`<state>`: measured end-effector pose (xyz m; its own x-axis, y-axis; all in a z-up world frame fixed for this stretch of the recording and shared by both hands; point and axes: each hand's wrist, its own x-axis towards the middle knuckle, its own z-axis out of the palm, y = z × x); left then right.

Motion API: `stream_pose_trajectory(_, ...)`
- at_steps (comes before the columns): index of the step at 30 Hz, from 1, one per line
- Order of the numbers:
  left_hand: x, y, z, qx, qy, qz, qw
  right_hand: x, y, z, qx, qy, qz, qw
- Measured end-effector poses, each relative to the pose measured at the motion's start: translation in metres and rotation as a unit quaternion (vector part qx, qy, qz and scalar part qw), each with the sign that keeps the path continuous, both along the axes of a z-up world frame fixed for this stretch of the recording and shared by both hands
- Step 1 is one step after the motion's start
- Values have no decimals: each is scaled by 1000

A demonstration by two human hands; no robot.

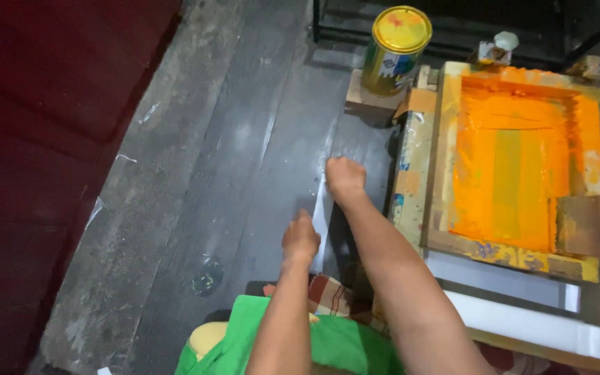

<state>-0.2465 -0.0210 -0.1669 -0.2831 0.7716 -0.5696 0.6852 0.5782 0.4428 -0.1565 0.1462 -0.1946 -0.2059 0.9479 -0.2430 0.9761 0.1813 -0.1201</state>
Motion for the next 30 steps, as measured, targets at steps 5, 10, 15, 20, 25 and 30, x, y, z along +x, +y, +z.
stream_pose_trajectory(5, 5, 1, -8, 10, 34, -28, 999, -3, -25, 39, 4, -9, -1, 1000)
stream_pose_trajectory(10, 11, 4, 12, 40, 97, -42, 994, 7, -43, 76, 44, 29, 11, 999)
stream_pose_trajectory(15, 38, 3, 91, 210, 91, -115, 967, 46, -77, 167, 222, 93, 161, 957)
stream_pose_trajectory(20, 92, -38, 175, 334, 73, -258, 904, 151, -144, 257, 175, 68, 186, 964)
stream_pose_trajectory(25, 127, -56, 164, 459, 188, -384, 778, 263, -220, 307, 105, 39, 99, 989)
stream_pose_trajectory(30, 141, -60, 178, 452, 212, -445, 743, 363, -280, 299, 19, 135, -101, 985)
